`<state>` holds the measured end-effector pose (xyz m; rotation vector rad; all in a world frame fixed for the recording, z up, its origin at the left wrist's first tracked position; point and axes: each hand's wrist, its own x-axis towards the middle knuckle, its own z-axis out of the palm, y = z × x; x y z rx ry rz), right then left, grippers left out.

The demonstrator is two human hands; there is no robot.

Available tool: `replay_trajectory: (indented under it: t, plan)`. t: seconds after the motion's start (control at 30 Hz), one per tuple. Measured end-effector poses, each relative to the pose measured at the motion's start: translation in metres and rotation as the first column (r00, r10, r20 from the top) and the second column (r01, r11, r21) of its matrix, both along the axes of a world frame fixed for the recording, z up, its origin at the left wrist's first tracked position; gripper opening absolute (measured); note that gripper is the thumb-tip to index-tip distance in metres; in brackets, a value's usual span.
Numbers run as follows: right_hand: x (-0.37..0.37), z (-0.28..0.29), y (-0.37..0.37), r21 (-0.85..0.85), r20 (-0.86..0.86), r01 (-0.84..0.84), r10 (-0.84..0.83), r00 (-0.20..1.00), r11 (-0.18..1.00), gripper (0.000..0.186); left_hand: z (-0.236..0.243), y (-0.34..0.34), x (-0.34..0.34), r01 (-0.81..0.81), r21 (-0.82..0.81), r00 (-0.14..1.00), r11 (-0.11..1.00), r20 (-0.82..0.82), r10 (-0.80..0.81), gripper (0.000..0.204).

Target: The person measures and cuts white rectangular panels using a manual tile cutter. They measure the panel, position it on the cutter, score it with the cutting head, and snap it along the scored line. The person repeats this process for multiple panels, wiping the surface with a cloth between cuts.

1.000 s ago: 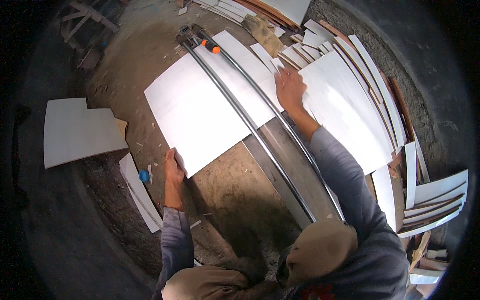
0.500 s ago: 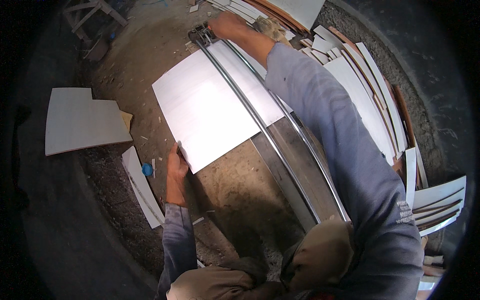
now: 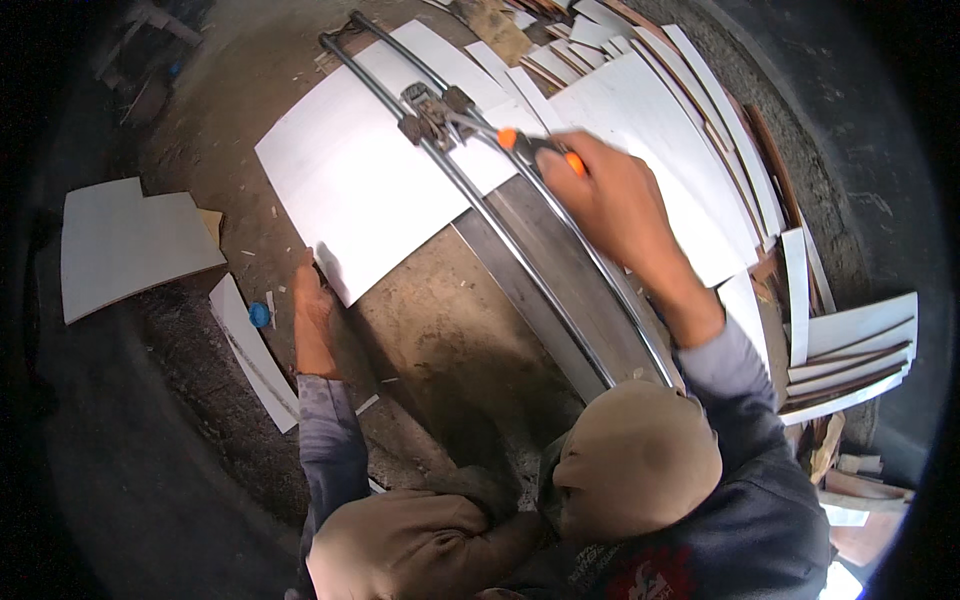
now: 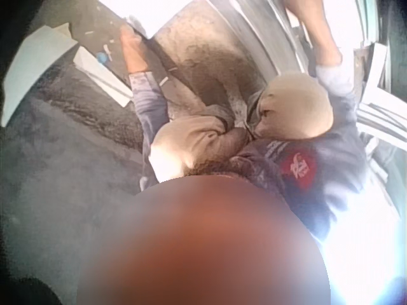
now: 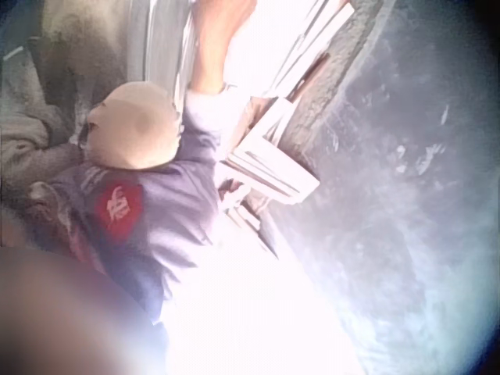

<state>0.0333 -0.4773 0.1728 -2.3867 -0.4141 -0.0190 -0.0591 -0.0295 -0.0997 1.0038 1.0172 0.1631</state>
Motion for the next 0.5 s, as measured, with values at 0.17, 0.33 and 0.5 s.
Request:
replay_trajectory:
  t: [0.17, 0.33, 0.5]
  plan:
    - [-0.076, 0.009, -0.051, 0.070, -0.204, 0.084, -0.068, 0.977, 0.994, 0.031, 0.035, -0.039, 0.001, 0.008, 0.205, 1.000, 0.979, -0.026, -0.003, 0.058]
    - [-0.092, -0.001, -0.064, 0.035, -0.312, 0.124, -0.107, 0.944, 0.992, 0.033, 0.073, -0.121, 0.082, 0.197, 0.926, 0.910, 0.322, -0.051, -0.412, 0.063]
    - [-0.094, -0.009, -0.067, -0.011, -0.342, 0.138, -0.133, 0.930, 0.990, 0.033, 0.090, -0.172, 0.197, 0.454, 0.869, 0.687, -0.198, -0.483, -0.544, 0.073]
